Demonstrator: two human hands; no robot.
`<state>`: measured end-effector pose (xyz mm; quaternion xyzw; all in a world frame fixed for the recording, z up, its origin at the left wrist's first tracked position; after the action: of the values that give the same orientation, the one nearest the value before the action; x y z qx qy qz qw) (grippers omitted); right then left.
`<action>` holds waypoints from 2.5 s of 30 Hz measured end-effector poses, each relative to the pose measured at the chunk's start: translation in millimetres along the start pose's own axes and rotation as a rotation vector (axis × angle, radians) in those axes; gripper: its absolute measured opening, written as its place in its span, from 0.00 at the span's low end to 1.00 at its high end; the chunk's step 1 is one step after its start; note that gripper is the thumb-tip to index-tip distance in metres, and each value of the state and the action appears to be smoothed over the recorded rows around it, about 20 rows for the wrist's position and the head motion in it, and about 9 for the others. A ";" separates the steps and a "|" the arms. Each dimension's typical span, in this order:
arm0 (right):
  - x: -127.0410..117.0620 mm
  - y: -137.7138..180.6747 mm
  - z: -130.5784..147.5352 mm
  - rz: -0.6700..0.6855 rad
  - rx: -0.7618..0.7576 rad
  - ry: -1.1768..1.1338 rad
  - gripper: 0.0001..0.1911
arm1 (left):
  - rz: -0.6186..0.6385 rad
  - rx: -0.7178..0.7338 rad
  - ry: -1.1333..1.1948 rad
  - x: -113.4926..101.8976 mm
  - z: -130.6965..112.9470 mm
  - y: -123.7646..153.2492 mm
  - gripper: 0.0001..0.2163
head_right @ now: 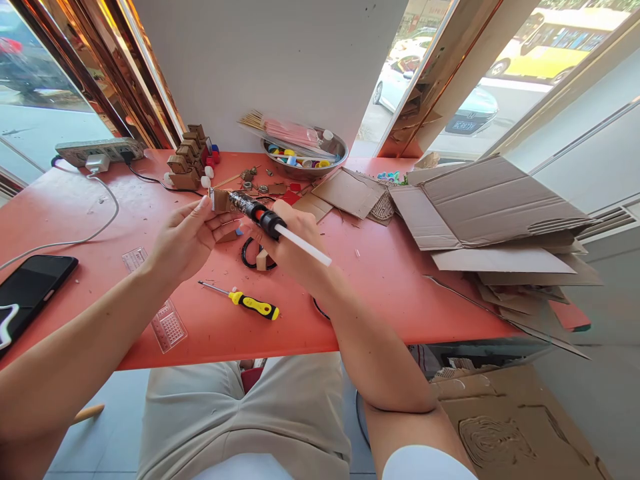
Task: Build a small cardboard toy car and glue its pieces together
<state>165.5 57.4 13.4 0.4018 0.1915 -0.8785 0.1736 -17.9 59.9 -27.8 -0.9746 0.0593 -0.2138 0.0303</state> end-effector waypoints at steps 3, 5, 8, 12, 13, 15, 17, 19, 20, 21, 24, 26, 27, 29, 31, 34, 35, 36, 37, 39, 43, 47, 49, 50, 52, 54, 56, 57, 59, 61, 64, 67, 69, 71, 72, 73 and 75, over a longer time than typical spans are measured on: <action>0.7 0.0 0.4 0.001 -0.009 0.051 0.27 | -0.017 0.006 0.000 -0.9 0.1 -0.3 0.07; 0.1 0.2 1.3 -0.005 -0.016 0.074 0.27 | -0.030 -0.005 0.011 -2.5 0.7 -1.6 0.08; -1.6 1.3 3.7 -0.011 -0.032 0.059 0.29 | -0.068 -0.037 0.062 -5.2 2.2 -4.7 0.11; 3.8 2.1 8.2 0.095 -0.044 -0.089 0.26 | -0.112 -0.074 0.128 -5.9 3.6 -8.0 0.14; 6.3 2.0 8.6 0.127 -0.033 -0.136 0.24 | -0.110 -0.083 0.133 -5.5 3.8 -8.2 0.15; 11.3 1.6 8.1 0.174 0.005 -0.198 0.21 | -0.096 -0.093 0.135 -4.3 4.1 -8.1 0.16; 14.2 1.1 6.6 0.184 0.037 -0.202 0.18 | -0.078 -0.093 0.132 -3.0 3.9 -7.3 0.15; 15.3 0.8 5.5 0.181 0.048 -0.187 0.17 | -0.064 -0.085 0.126 -1.4 3.4 -6.4 0.15; 15.4 1.0 5.4 0.179 0.043 -0.185 0.17 | -0.061 -0.080 0.121 -0.5 3.0 -5.9 0.15; 15.1 1.2 5.6 0.177 0.036 -0.186 0.17 | -0.059 -0.075 0.116 0.5 2.5 -5.5 0.15; 14.3 1.6 6.8 0.164 0.010 -0.168 0.17 | -0.054 -0.064 0.103 3.5 1.4 -4.7 0.15; 15.5 0.6 6.2 0.152 0.001 -0.138 0.18 | -0.049 -0.058 0.105 4.9 1.1 -4.4 0.14; 16.9 -0.4 5.0 0.148 0.004 -0.123 0.18 | -0.049 -0.052 0.110 5.1 0.9 -4.3 0.14; 19.6 -2.8 1.7 0.129 0.015 -0.094 0.20 | -0.054 -0.040 0.117 4.4 0.8 -4.0 0.12; 20.9 -4.5 -0.4 0.108 0.013 -0.067 0.21 | -0.060 -0.036 0.110 3.1 0.9 -3.7 0.11; 19.9 -4.2 0.1 0.120 0.001 -0.065 0.19 | -0.058 -0.040 0.094 1.6 1.2 -3.6 0.12; 19.2 -3.7 0.4 0.133 0.009 -0.071 0.18 | -0.053 -0.040 0.092 1.4 1.3 -3.7 0.13; 18.3 -3.0 0.5 0.143 0.021 -0.077 0.18 | -0.046 -0.039 0.091 1.3 1.3 -3.8 0.14; 17.2 -2.4 0.5 0.144 0.035 -0.079 0.17 | -0.040 -0.038 0.091 1.1 1.5 -4.0 0.15; 16.1 -1.8 0.6 0.145 0.044 -0.077 0.17 | -0.035 -0.036 0.092 0.0 1.9 -4.5 0.16; 15.7 -2.6 1.8 0.127 0.021 -0.070 0.19 | -0.044 -0.042 0.100 -3.4 3.2 -5.8 0.15; 14.6 -3.4 3.7 0.128 0.060 -0.069 0.18 | -0.056 -0.046 0.108 -2.4 2.5 -6.1 0.15; 13.8 -3.0 5.4 0.138 0.074 -0.084 0.20 | -0.075 -0.040 0.105 -1.2 1.5 -5.8 0.14; 13.6 -2.7 6.2 0.146 0.077 -0.095 0.21 | -0.084 -0.036 0.102 -0.9 1.0 -5.7 0.14; 13.6 -1.9 7.4 0.162 0.081 -0.112 0.21 | -0.094 -0.027 0.095 -0.8 0.4 -5.7 0.13; 14.0 -1.3 7.8 0.175 0.084 -0.103 0.20 | -0.097 -0.017 0.093 -1.4 0.2 -6.1 0.14; 14.5 -1.1 7.8 0.182 0.081 -0.081 0.20 | -0.107 -0.005 0.095 -2.5 -0.2 -6.2 0.13; 14.4 -1.0 7.5 0.176 0.078 -0.071 0.21 | -0.113 0.001 0.096 -2.8 -0.5 -6.2 0.13; 13.6 -0.8 7.1 0.153 0.060 -0.065 0.22 | -0.122 0.013 0.095 -2.7 -1.1 -6.1 0.14; 12.8 -0.1 6.9 0.131 0.037 -0.069 0.22 | -0.118 0.026 0.086 -1.9 -1.8 -6.1 0.15; 13.1 0.8 6.5 0.140 0.024 -0.071 0.20 | -0.109 0.045 0.068 -1.6 -2.3 -6.3 0.16; 13.4 0.8 6.5 0.140 0.015 -0.061 0.21 | -0.112 0.046 0.060 -2.9 -2.0 -6.5 0.15; 13.4 0.4 6.4 0.125 -0.002 -0.049 0.23 | -0.113 0.044 0.055 -3.6 -2.1 -6.7 0.14; 13.9 0.2 5.6 0.115 -0.014 -0.034 0.24 | -0.113 0.048 0.048 -4.0 -2.6 -6.8 0.14; 14.2 0.2 5.0 0.114 -0.020 -0.028 0.24 | -0.112 0.052 0.044 -4.1 -2.8 -6.8 0.14; 14.5 0.2 4.6 0.115 -0.026 -0.023 0.23 | -0.109 0.055 0.040 -4.1 -3.0 -6.8 0.14; 14.8 0.5 4.2 0.116 -0.040 -0.004 0.22 | -0.098 0.062 0.033 -4.2 -3.3 -6.8 0.15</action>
<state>153.9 52.7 4.5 0.4070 0.1848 -0.8638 0.2325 -22.3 67.1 -26.0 -0.9713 0.0054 -0.2327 0.0493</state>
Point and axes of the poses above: each hand's wrist, its own y-axis away from the middle knuckle, its own x-axis out of the palm, z = x × y, the point moved 5 cm from there along -y, towards the middle knuckle, and after that the axes turned 12 degrees about z, right-handed, at the moved point
